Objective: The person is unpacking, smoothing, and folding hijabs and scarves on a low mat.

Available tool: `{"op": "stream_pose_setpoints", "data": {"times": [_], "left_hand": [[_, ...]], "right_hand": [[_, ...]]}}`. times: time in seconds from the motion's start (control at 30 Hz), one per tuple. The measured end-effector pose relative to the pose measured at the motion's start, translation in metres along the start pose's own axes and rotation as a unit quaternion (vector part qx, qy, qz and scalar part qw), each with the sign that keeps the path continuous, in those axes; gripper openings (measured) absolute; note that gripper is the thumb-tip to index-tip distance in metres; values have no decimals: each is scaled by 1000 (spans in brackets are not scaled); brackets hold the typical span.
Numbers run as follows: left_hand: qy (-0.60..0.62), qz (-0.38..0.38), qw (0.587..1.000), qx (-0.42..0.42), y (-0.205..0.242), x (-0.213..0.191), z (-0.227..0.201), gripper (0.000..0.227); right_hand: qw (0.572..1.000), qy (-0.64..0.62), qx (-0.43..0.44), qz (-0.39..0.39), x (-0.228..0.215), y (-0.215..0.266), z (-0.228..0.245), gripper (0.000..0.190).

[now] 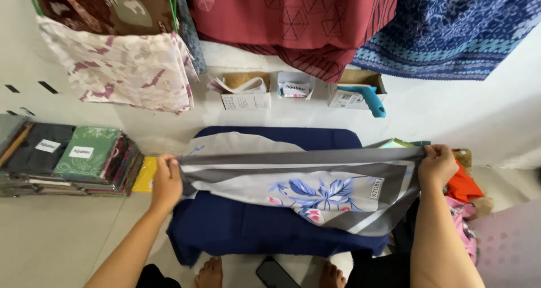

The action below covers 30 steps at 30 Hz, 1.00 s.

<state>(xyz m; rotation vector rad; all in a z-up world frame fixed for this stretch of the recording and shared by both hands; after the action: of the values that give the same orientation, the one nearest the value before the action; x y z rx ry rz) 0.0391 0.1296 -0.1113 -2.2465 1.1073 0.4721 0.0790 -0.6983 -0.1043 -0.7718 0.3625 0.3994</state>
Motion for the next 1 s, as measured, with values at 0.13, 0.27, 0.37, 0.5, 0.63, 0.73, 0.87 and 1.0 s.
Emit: {"op": "stream_pose_setpoints", "data": {"times": [0.13, 0.27, 0.37, 0.5, 0.63, 0.73, 0.87, 1.0], "left_hand": [[30, -120, 980, 156, -37, -49, -30, 15], [-186, -219, 850, 441, -32, -65, -67, 42], [-184, -265, 810, 490, -17, -82, -109, 35], [-212, -278, 794, 497, -11, -92, -145, 21], [-129, -259, 861, 417, -31, -75, -125, 14], [15, -196, 951, 239, -58, -48, -98, 20], [126, -138, 981, 55, -47, -28, -115, 22], [167, -93, 960, 205, -6, -16, -206, 17]], "right_hand": [[994, -42, -5, -102, -19, -23, 17, 3], [979, -83, -36, -184, -57, -28, 50, 8], [965, -107, -35, -237, -71, -26, 54, 7], [944, -124, -48, -301, -85, -22, 53, 12], [933, -135, -12, -332, -94, -15, 51, 14], [939, -130, -21, -318, -92, -15, 66, 9], [940, -149, -95, -292, -102, -1, 137, 9], [955, -254, -98, -119, -54, 33, 204, 14]]}}
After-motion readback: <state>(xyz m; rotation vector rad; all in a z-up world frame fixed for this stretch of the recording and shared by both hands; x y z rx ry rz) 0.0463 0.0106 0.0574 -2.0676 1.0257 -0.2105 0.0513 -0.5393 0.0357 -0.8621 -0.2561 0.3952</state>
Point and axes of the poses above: each hand's wrist, its own y-axis away from the middle knuckle, its own x-axis out of the palm, z = x × y, the point moved 10 cm from there along -y, towards the middle knuckle, and after that the axes turned 9 degrees about -z, right-handed, at the moved point
